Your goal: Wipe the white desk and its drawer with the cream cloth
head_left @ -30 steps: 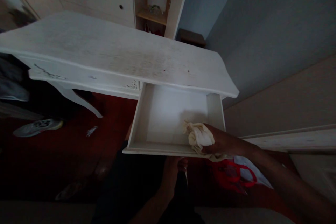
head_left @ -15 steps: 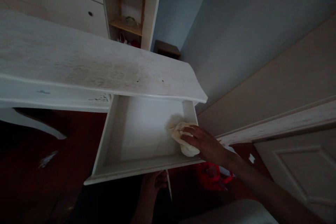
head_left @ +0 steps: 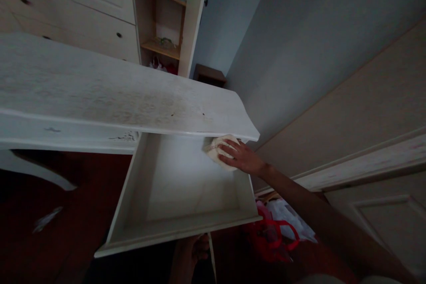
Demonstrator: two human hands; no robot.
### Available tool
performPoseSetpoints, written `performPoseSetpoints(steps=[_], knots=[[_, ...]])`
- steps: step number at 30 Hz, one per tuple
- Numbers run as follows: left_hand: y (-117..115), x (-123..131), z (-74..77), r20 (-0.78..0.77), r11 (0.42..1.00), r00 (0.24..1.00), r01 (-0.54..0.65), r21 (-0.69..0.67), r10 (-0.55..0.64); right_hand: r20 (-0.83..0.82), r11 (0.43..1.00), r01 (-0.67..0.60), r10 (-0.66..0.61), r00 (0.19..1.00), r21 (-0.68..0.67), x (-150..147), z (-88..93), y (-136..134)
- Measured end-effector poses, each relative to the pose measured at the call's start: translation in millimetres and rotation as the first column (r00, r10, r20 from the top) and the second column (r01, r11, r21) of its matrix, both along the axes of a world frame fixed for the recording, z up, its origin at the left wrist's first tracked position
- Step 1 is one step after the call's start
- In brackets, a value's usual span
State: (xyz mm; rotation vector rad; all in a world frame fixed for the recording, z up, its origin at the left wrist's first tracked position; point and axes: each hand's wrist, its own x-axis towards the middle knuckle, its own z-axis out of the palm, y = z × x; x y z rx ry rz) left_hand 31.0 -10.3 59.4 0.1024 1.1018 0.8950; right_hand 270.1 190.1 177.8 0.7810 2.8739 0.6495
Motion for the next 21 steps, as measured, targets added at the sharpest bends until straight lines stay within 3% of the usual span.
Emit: performPoseSetpoints(steps=[3,5,9,13,16,21], knots=[[-1,1,0.6,-0.005,1.0,1.0,-0.018,0.014,0.018,0.013,0.998,-0.044,0.045,0.999,-0.039,-7,-7.7,11],[-1,1,2.4,-0.007,0.999,1.0,-0.023,0.024,0.023,0.025,0.996,-0.009,0.012,1.0,-0.088,-13,-14.2,15],[-1,1,4.6,-0.001,0.999,1.0,-0.016,0.029,0.016,0.038,0.966,0.206,-0.203,0.979,-0.159,-31,-22.3,15],[-2,1,2.5,0.008,0.999,1.0,-0.016,0.038,0.015,0.036,0.891,0.396,-0.398,0.917,-0.223,-50,-19.3,11],[-3,1,-1.6,0.021,0.999,1.0,-0.007,0.054,0.006,0.01,0.782,0.567,-0.584,0.811,-0.258,-64,-15.4,8],[-3,4,-11.7,0.05,0.999,0.999,0.0,0.045,-0.002,-0.016,0.461,0.816,-0.873,0.487,-0.347,-79,-12.6,10]])
